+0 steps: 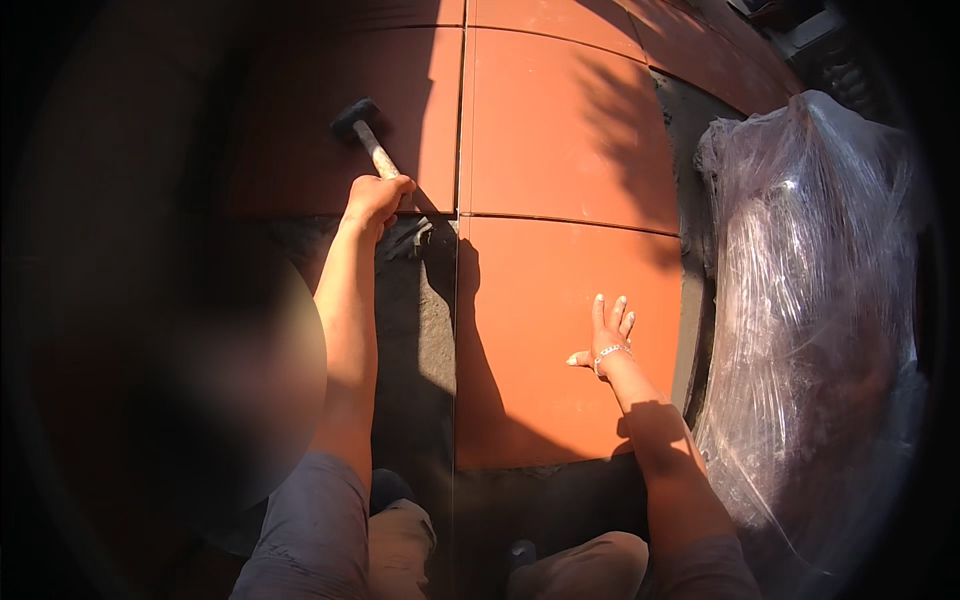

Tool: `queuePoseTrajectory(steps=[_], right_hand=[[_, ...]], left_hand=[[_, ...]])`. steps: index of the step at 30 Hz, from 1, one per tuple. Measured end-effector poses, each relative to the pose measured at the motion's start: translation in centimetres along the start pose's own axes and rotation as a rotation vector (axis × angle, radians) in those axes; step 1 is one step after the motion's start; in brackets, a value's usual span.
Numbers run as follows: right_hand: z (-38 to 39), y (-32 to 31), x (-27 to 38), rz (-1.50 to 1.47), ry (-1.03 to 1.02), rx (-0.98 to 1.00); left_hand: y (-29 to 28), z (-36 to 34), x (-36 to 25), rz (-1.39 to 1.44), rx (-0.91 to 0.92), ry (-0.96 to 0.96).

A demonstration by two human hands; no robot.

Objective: The person scoops cement from a bucket and spreads it on the floor using a notched trowel. They then place a terracotta tile onto the cement and tap it with a rubber mallet to level it. The person repeats this process for additional tiles.

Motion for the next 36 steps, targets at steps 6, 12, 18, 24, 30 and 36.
queuePoseTrajectory(steps=[6, 12, 18, 24, 30, 36], right_hand=[[0.4, 0.6, -1.2, -0.022, -0.005, -0.045], [4.5, 0.0, -1.0, -0.93, -0.483, 0.032], [15.5, 8.6, -6.2, -0.887, -0.542, -0.447], [16.1, 7.1, -14.3, -0.766, -0.195, -0.707], [14.0, 5.0, -14.8, -1.238, -0.4, -0.918], [10.3, 11.3, -16.4, -0.598, 0.16, -0.619]], left_hand=[[6.1, 12.1, 3.5, 0.735, 0.606, 0.197], [14.9, 27.0, 15.4, 0.425, 0.889, 0.285], [22.2, 34.8, 24.2, -0.047, 0.991, 0.199], [22.4, 31.2, 23.8, -1.293, 0.452, 0.494], [21.2, 29.4, 24.8, -1.321, 0.398, 0.273], [21.3, 29.4, 24.8, -1.305, 0.397, 0.275]])
Point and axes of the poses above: each hand's wrist, its own z-axis away from the middle knuckle, its own y-axis out of the palm, x = y × z, the point moved 6 cm from there along -z, towards the middle knuckle, and after that the axes turned 8 degrees about z, right-handed, at the moved point
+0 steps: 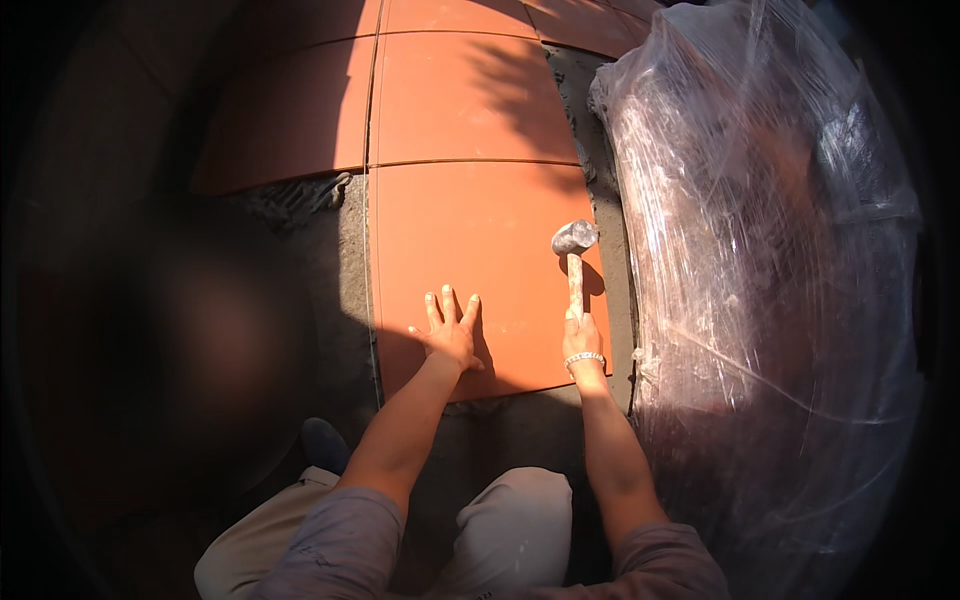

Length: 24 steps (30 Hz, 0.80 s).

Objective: The person scoops cement from a bucket and spreads it on the floor using a notched trowel. They then place a terracotta tile onto the cement and tap it with a rubber mallet to level it. The person repeats this process for additional tiles.

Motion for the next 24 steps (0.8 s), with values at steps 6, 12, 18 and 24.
queuePoseTrajectory(steps=[6, 12, 18, 24], right_hand=[[0.7, -0.4, -1.7, -0.172, -0.33, -0.368], [1.7, 2.0, -7.1, -0.322, 0.011, -0.085], [3.6, 1.1, -8.6, -0.05, 0.02, -0.033], [5.8, 0.9, -9.1, -0.109, 0.056, -0.05]], left_hand=[[-0.1, 0.1, 0.0, 0.007, 0.015, -0.001], [0.0, -0.1, 0.2, 0.006, 0.006, 0.003], [0.3, -0.3, 0.1, 0.005, 0.019, -0.002], [-0.2, 0.1, -0.1, 0.006, 0.038, -0.019]])
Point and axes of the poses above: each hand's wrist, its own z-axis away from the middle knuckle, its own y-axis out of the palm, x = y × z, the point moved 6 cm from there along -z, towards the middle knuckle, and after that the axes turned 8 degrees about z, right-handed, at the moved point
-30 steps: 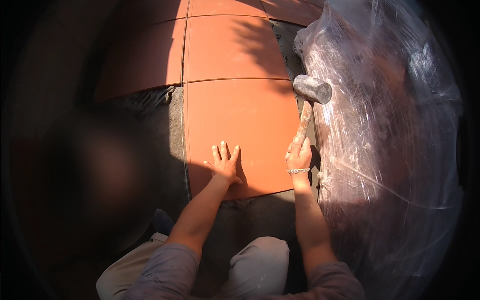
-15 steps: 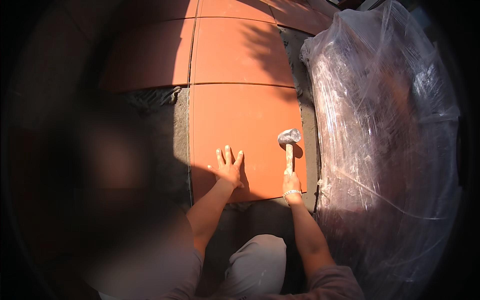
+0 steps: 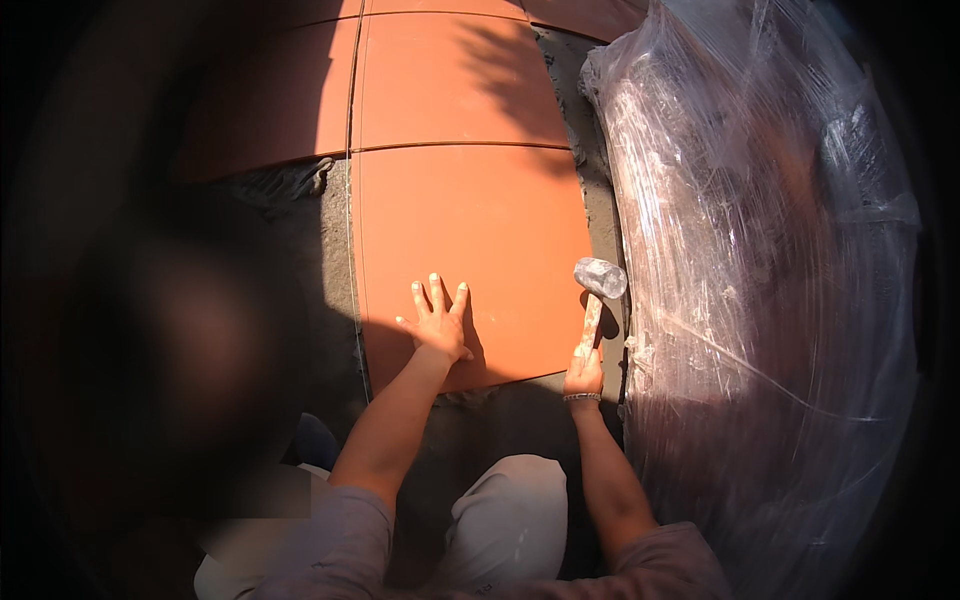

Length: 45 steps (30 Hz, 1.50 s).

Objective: The person scoops cement from a bucket and spreads it on the floor using a notched trowel. They then place a terracotta tile onto the cement and tap it with a rubber mallet to level it. The person repeats this process for additional tiles.

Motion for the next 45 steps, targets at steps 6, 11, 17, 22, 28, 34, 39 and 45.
queuePoseTrajectory(steps=[6, 11, 17, 22, 28, 34, 39, 45], right_hand=[[0.6, 1.2, 0.2, 0.023, 0.015, 0.058], [0.9, 1.1, 0.4, 0.115, 0.03, 0.063], [0.7, 1.2, -1.2, 0.196, -0.014, 0.128], [-0.4, 0.8, -1.5, -0.162, -0.112, -0.077], [-0.5, 1.7, -2.1, 0.059, -0.083, -0.008], [-0.2, -1.0, 0.2, 0.223, -0.153, 0.092], [-0.2, -2.2, 6.4, -0.29, -0.197, 0.187], [-3.2, 2.5, 11.4, -0.542, -0.347, 0.204]], left_hand=[[-0.4, 0.4, -0.2, -0.027, -0.009, 0.014], [-0.1, 0.1, -0.1, -0.019, -0.023, 0.011], [0.4, -0.2, 0.1, 0.0, -0.028, 0.009], [0.8, -0.3, 0.6, 0.034, -0.028, 0.005], [1.1, -0.3, 1.0, 0.052, -0.044, 0.032], [2.0, 1.3, 3.4, 0.171, -0.13, 0.103], [3.1, 2.3, 6.5, 0.262, -0.165, -0.041], [3.0, 2.6, 7.2, 0.268, -0.153, -0.024]])
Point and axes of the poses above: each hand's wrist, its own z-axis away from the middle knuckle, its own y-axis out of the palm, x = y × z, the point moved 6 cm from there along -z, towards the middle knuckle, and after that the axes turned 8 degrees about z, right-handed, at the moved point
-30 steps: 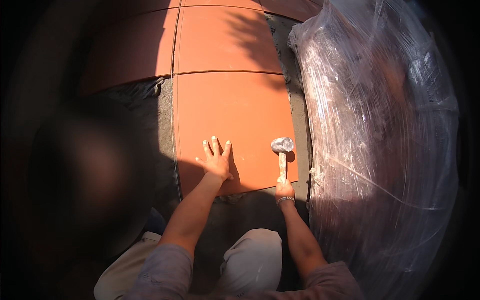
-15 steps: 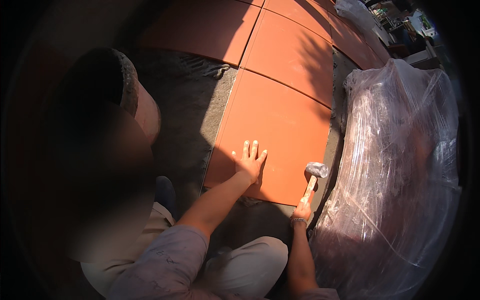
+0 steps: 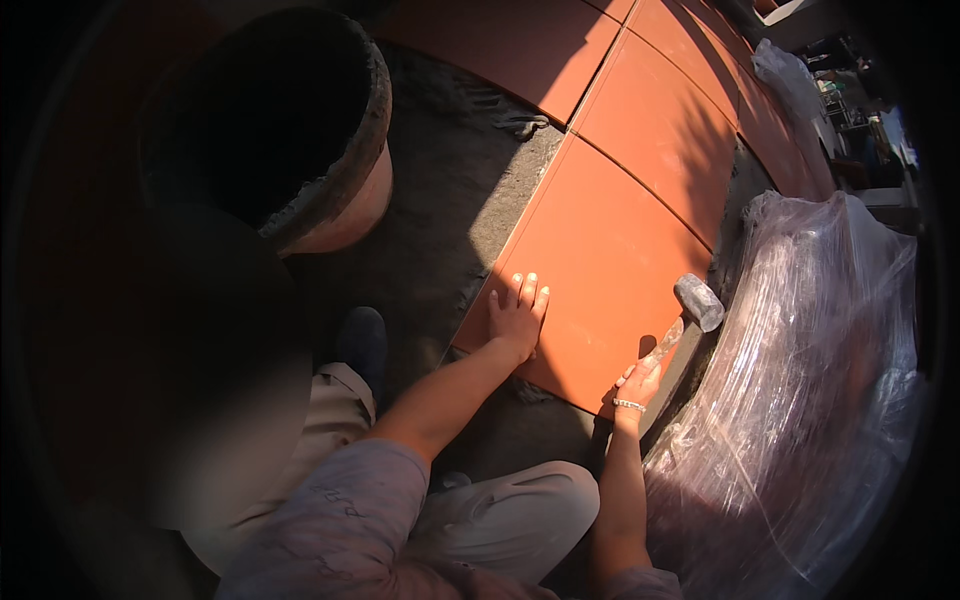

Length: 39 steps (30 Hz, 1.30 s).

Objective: The person scoops cement from a bucket and spreads it on the floor using a notched trowel. They then place a terracotta tile onto the cement and tap it with a rubber mallet to level it. The person repeats this process for additional tiles.

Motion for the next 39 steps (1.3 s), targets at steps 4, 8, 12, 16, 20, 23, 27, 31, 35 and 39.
queuePoseTrajectory(steps=[4, 8, 12, 16, 20, 23, 27, 31, 35, 39], right_hand=[[-1.0, 0.5, -2.2, 0.572, 0.214, 0.004], [-0.8, 0.9, -1.2, 0.193, 0.099, -0.039], [-0.8, 2.5, -0.7, 0.814, 0.022, 0.038], [-0.8, 2.5, -2.4, 0.668, 0.163, 0.016], [-0.7, 3.1, -3.1, 0.757, 0.046, 0.105], [-0.8, 3.3, -3.4, 0.767, 0.061, 0.124], [-0.6, 3.3, -3.0, 0.72, 0.182, 0.147], [1.1, 2.8, -1.0, 0.351, 0.165, 0.037], [3.0, 2.9, 0.5, 0.223, 0.098, 0.006], [2.9, 2.6, 0.1, 0.566, 0.102, 0.028]], left_hand=[[-0.2, 0.2, 0.1, 0.02, -0.002, 0.011], [-0.2, 0.0, 0.2, 0.055, -0.033, 0.018], [0.1, -0.1, 0.3, 0.089, -0.025, 0.021], [0.2, 0.0, 0.3, 0.098, -0.071, 0.033], [0.2, -0.1, 0.4, 0.096, -0.067, 0.036], [0.2, -0.2, 0.4, 0.094, -0.062, 0.026], [0.3, -0.1, 0.4, 0.119, -0.066, 0.035], [0.1, 0.0, 0.4, 0.112, -0.076, 0.03], [-0.1, 0.0, 0.4, 0.114, -0.06, 0.037], [-0.1, -0.1, 0.5, 0.106, -0.045, 0.036]])
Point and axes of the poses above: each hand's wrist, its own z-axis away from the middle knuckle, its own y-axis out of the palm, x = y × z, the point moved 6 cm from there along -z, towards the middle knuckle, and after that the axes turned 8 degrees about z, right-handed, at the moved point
